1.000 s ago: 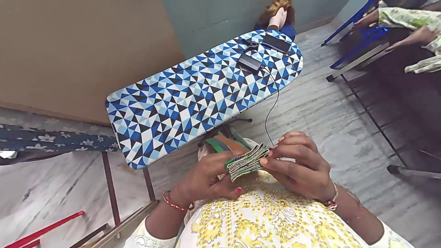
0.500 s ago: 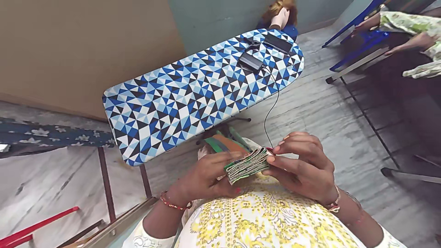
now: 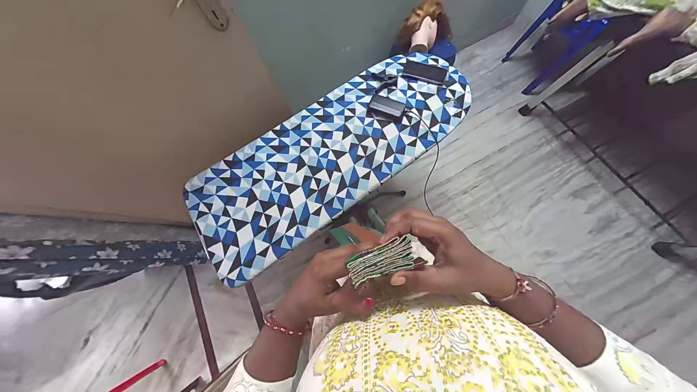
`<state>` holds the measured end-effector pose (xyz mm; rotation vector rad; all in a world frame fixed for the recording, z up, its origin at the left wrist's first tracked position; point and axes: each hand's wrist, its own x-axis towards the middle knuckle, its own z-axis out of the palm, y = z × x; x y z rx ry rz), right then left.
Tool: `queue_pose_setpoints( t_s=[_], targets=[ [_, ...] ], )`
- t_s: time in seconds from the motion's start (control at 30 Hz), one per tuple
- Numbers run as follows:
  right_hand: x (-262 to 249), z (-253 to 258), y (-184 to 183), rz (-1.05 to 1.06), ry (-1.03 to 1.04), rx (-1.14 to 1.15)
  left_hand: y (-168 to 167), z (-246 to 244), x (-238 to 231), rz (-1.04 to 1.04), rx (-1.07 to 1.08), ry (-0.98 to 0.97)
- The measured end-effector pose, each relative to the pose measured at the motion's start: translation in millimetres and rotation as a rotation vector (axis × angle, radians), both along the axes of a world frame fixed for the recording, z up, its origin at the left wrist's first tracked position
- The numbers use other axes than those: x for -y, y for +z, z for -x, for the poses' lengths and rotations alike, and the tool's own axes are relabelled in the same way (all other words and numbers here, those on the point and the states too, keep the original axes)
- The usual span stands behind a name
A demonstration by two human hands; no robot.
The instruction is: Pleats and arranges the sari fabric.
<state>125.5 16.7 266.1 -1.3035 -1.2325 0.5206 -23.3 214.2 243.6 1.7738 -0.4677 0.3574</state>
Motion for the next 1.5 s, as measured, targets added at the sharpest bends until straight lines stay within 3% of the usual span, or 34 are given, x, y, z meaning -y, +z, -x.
queue_pose_setpoints(
  t_s=[0.37,0.93,1.23,1.37,1.5],
  targets=[
    [-2.3,0.8,7.8,0.016,-0.001,-0.121,3.3,3.5,-6.7,-0.034,-0.041,-0.020],
    [-16.7,-1.0,17.9,0.181,-0.114,-0.386,5.4,0.1,12.0,0.136,-0.169,0.233],
    [-4.3,-24.6,9.4,0.145,-0.073,-0.344,1.6,-20.4,28.3,0.145,-0.195,0.278],
    [5.2,-47.7,5.4,0.044,-0.015,-0.138,-3.0,-37.2,35.3,0.164,-0.125,0.246],
    [19.1,-82.8,6.0,0.031,0.013,-0.140,5.1,-50.0,38.2,0.229,-0.169,0.466]
  ],
)
